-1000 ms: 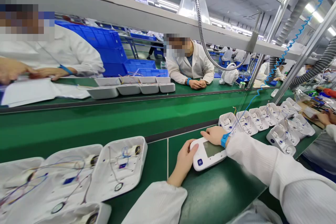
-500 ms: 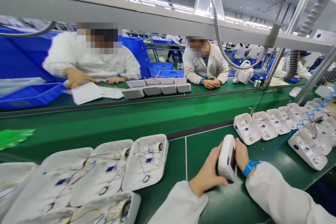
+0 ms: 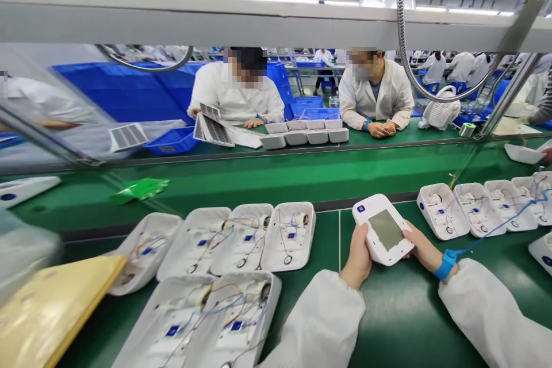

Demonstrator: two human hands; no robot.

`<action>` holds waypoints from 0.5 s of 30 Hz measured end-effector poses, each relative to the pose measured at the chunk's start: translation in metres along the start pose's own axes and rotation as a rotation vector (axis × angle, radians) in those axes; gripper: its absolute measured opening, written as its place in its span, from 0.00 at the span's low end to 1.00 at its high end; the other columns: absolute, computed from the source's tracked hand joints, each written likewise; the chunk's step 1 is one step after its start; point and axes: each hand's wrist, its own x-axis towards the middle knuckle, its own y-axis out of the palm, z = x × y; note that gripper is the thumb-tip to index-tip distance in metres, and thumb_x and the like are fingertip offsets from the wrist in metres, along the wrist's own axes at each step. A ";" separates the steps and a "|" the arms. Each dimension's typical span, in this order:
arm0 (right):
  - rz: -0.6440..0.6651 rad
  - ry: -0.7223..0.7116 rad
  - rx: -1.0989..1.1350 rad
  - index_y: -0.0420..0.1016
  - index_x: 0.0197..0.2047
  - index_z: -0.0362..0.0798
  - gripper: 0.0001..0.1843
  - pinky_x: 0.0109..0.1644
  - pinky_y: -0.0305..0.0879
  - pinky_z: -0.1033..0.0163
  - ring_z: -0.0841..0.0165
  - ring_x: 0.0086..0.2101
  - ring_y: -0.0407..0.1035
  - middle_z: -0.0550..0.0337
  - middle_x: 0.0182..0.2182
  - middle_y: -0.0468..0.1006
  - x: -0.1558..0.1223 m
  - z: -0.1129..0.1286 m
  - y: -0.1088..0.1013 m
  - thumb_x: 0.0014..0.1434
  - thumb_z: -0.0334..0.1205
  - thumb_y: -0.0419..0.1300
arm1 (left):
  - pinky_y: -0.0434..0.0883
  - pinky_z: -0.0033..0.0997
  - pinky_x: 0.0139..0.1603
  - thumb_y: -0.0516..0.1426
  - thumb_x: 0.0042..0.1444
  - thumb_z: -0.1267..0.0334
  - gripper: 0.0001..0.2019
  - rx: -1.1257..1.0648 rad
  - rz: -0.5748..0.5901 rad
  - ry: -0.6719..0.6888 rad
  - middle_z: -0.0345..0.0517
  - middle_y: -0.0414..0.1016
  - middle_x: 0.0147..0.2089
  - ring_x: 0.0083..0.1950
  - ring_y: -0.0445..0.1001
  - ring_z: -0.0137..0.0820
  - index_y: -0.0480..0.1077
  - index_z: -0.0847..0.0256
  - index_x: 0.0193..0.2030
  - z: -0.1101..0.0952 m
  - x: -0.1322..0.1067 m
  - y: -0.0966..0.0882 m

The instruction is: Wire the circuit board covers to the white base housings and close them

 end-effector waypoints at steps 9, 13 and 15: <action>-0.391 0.041 0.089 0.75 0.40 0.45 0.17 0.22 0.61 0.68 0.73 0.21 0.64 0.62 0.24 0.73 0.114 0.040 0.022 0.61 0.53 0.60 | 0.64 0.39 0.62 0.58 0.59 0.44 0.35 0.459 -0.201 0.163 0.56 0.61 0.66 0.62 0.67 0.40 0.54 0.55 0.68 -0.001 0.008 -0.009; -0.456 0.017 -0.031 0.73 0.48 0.44 0.16 0.35 0.73 0.62 0.70 0.32 0.72 0.57 0.38 0.77 0.186 0.068 0.026 0.68 0.48 0.58 | 0.67 0.41 0.57 0.60 0.58 0.51 0.31 0.613 -0.115 0.176 0.60 0.60 0.65 0.58 0.68 0.40 0.58 0.58 0.65 0.001 0.005 -0.011; -0.487 -0.055 -0.112 0.72 0.51 0.44 0.16 0.41 0.74 0.58 0.68 0.38 0.74 0.55 0.44 0.76 0.199 0.069 0.033 0.68 0.47 0.58 | 0.69 0.41 0.54 0.60 0.57 0.53 0.29 0.637 -0.094 0.183 0.60 0.60 0.65 0.57 0.68 0.40 0.61 0.59 0.63 0.002 0.004 -0.010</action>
